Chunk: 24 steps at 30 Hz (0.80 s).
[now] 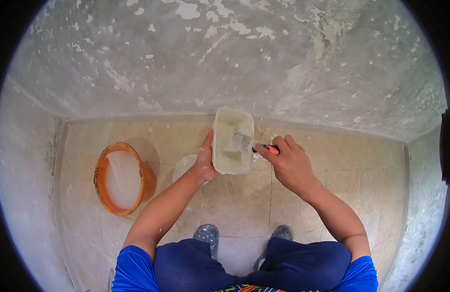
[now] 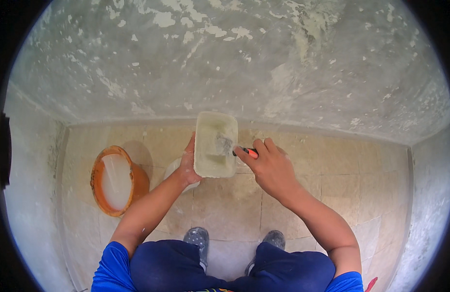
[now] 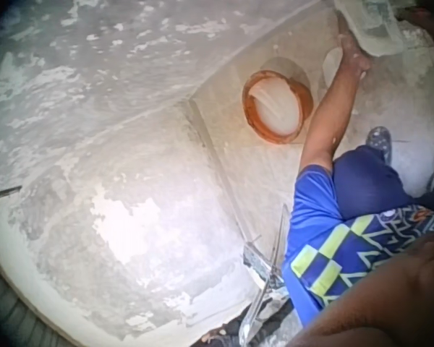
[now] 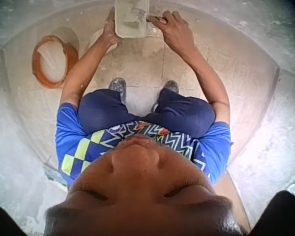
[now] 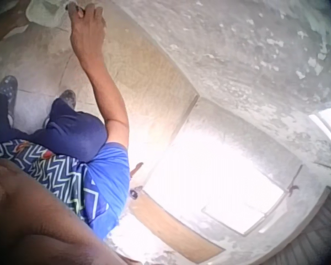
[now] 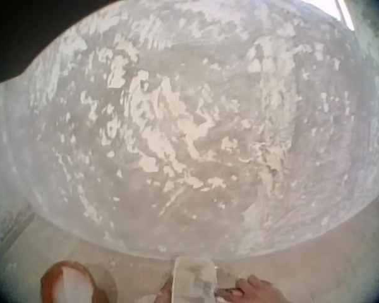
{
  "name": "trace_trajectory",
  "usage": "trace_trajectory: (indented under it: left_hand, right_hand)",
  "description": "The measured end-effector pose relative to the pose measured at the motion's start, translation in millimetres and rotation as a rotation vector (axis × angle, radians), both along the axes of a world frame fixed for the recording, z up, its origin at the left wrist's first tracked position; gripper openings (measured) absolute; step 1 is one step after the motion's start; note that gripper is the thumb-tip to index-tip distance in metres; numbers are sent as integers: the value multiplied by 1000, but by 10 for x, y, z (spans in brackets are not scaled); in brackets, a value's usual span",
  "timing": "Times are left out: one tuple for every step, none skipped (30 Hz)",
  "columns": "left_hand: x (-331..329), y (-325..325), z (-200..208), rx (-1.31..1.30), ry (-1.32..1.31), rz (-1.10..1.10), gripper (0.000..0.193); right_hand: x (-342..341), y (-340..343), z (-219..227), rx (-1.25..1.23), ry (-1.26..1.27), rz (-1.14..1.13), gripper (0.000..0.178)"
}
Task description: The person patches a wall by applying putty from a container using a putty knife, then mixes more plaster in a bucket with water.
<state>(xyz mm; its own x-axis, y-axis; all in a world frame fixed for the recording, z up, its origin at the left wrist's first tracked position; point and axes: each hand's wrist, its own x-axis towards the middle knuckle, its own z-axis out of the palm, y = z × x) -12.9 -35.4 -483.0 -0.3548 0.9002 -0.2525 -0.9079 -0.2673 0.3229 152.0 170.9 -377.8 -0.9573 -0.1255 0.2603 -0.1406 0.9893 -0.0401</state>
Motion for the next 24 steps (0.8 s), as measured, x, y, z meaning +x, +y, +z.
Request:
trace_trajectory:
  left_hand:
    - [-5,14,-15,0,-3,1,78]
    - [-15,36,-33,30,28,-32,82]
    - [-35,42,-29,56,63,-67,86]
    - [-58,46,-25,54,61,-68,86]
    - [-84,47,-21,59,79,-58,88]
    - [-110,37,-22,62,97,-47,89]
    - [-129,23,-25,59,95,-47,89]
    - [-146,6,-28,18,136,-63,94]
    - [-151,-4,-42,-21,177,-77,99]
    - [-141,8,-62,-21,175,-76,99]
    - [-124,36,-86,-51,206,-33,97]
    - [-121,39,-110,-84,240,10,96]
    - [-123,26,-132,-87,241,11,96]
    - [-121,10,-153,-89,195,14,95]
    - [-114,13,-161,-87,149,16,94]
    - [-103,14,-170,-86,150,18,94]
    - [-90,14,-179,-114,142,36,94]
    - [-81,3,-193,-144,133,54,95]
    - [-98,-25,-207,-146,132,56,95]
    - [-130,-66,-220,-129,136,67,95]
    - [-144,-69,-217,-109,141,75,95]
    - [-145,-62,-217,-109,140,75,95]
    - [-143,-58,-217,-121,149,87,92]
    - [-140,-42,-207,-132,158,98,90]
  right_hand:
    - [-48,20,-16,3,-3,2,55]
    - [-80,41,-40,6,-7,3,56]
    - [-100,58,-76,3,-8,3,56]
    - [-108,87,-117,16,1,6,57]
    - [-101,108,-141,29,9,9,59]
    - [-91,117,-146,26,8,9,59]
    - [-73,122,-142,35,-23,3,59]
    - [-60,117,-142,43,-55,-3,60]
    - [-52,106,-143,43,-56,-1,60]
    - [-44,89,-146,51,-72,-2,59]
    - [-33,70,-150,58,-88,-3,59]
    - [-23,34,-154,55,-87,0,59]
    - [-9,-7,-159,65,-110,-6,59]
    - [-2,-46,-161,75,-132,-11,60]
    - [1,-69,-150,77,-132,-10,60]
    - [3,-94,-126,60,-148,-3,59]
    - [3,-113,-93,44,-163,4,57]
    - [-1,-131,-30,43,-164,6,57]
    - [-14,-143,55,7,-192,21,56]
    - [-36,-145,104,-29,-220,36,54]
    - [-56,-115,121,-28,-221,35,54]
    - [-80,-76,137,-53,-183,16,52]
    - [-110,-44,149,-78,-145,-4,51]
    - [-149,-21,153,-78,-145,-5,51]
